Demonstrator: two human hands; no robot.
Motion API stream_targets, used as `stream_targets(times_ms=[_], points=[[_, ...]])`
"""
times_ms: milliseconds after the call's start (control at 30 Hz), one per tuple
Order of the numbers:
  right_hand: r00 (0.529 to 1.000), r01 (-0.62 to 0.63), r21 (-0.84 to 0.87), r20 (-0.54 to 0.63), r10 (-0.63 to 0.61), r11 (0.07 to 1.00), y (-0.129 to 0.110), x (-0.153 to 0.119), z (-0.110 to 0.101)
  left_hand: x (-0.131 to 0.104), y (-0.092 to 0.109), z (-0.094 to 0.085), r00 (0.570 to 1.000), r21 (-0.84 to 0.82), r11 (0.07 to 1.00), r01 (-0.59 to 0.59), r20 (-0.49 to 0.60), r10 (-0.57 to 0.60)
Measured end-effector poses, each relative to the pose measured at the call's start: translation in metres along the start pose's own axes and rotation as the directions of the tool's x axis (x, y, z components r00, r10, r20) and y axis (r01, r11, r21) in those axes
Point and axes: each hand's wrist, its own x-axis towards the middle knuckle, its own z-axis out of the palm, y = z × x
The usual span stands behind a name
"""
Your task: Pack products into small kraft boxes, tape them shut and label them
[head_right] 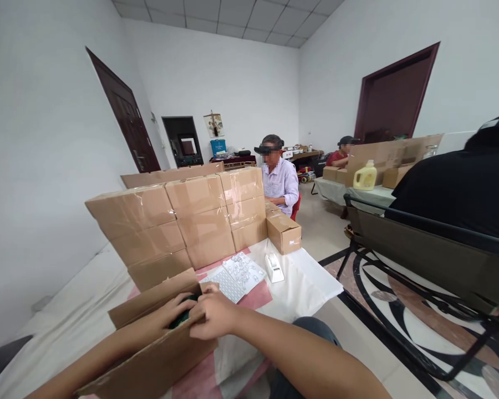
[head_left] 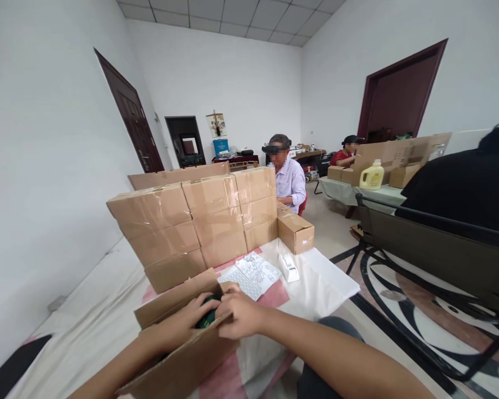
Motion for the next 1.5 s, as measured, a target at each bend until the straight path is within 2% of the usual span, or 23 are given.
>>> stream_targets(times_ms=[67, 133, 233, 367, 467, 567, 700, 800, 900, 1000, 1133, 1200, 1333, 1500], points=[[1.0, -0.013, 0.01, -0.016, 0.013, 1.0, -0.004, 0.0, -0.002, -0.006, 0.003, -0.001, 0.999, -0.048, 0.998, 0.037, 0.006, -0.037], [1.0, -0.013, 0.008, -0.012, 0.013, 1.0, -0.009, -0.002, -0.004, -0.017, 0.003, 0.0, 0.995, -0.024, 0.995, 0.097, -0.035, -0.098], [0.999, 0.041, -0.003, 0.016, -0.041, 0.999, -0.019, -0.008, -0.008, -0.035, 0.0, 0.004, 0.98, 0.127, 0.975, 0.182, -0.103, -0.169], [0.995, 0.1, -0.043, 0.032, -0.099, 0.994, -0.034, -0.018, -0.015, -0.052, 0.0, 0.008, 0.969, 0.276, 0.933, 0.232, -0.152, -0.196], [0.997, 0.075, -0.037, -0.007, -0.076, 0.996, -0.045, -0.021, -0.024, -0.054, 0.007, 0.008, 0.967, 0.268, 0.931, 0.247, -0.124, -0.221], [0.996, -0.021, 0.001, -0.086, 0.021, 1.0, -0.049, -0.023, -0.037, -0.049, 0.017, 0.009, 0.954, 0.199, 0.937, 0.286, -0.15, -0.26], [0.983, -0.113, 0.042, -0.141, 0.118, 0.993, -0.037, -0.03, -0.046, -0.043, 0.025, 0.006, 0.944, 0.141, 0.953, 0.266, -0.237, -0.229], [0.983, -0.11, 0.04, -0.143, 0.115, 0.993, -0.026, -0.038, -0.042, -0.042, 0.025, -0.006, 0.933, 0.144, 0.949, 0.281, -0.275, -0.234], [0.989, -0.038, -0.019, -0.147, 0.035, 0.999, -0.023, -0.044, -0.034, -0.035, 0.025, -0.018, 0.966, 0.174, 0.964, 0.202, -0.198, -0.167], [0.993, -0.009, -0.088, -0.122, -0.002, 0.996, -0.029, -0.049, -0.03, -0.02, 0.032, -0.024, 0.996, 0.142, 0.987, 0.08, -0.037, -0.075], [0.998, 0.038, -0.139, -0.042, -0.044, 0.99, -0.038, -0.055, -0.033, 0.0, 0.051, -0.025, 0.987, 0.136, 0.991, -0.021, 0.163, -0.002], [0.998, 0.059, -0.152, -0.018, -0.063, 0.987, -0.041, -0.058, -0.035, 0.007, 0.059, -0.025, 0.975, 0.132, 0.989, -0.073, 0.218, 0.043], [0.996, 0.086, -0.171, -0.012, -0.089, 0.981, -0.04, -0.063, -0.037, 0.02, 0.07, -0.018, 0.972, 0.127, 0.987, -0.102, 0.225, 0.072], [0.994, 0.097, -0.184, -0.04, -0.106, 0.978, -0.032, -0.066, -0.031, 0.018, 0.064, 0.008, 0.982, 0.048, 0.998, -0.05, 0.186, 0.04]])
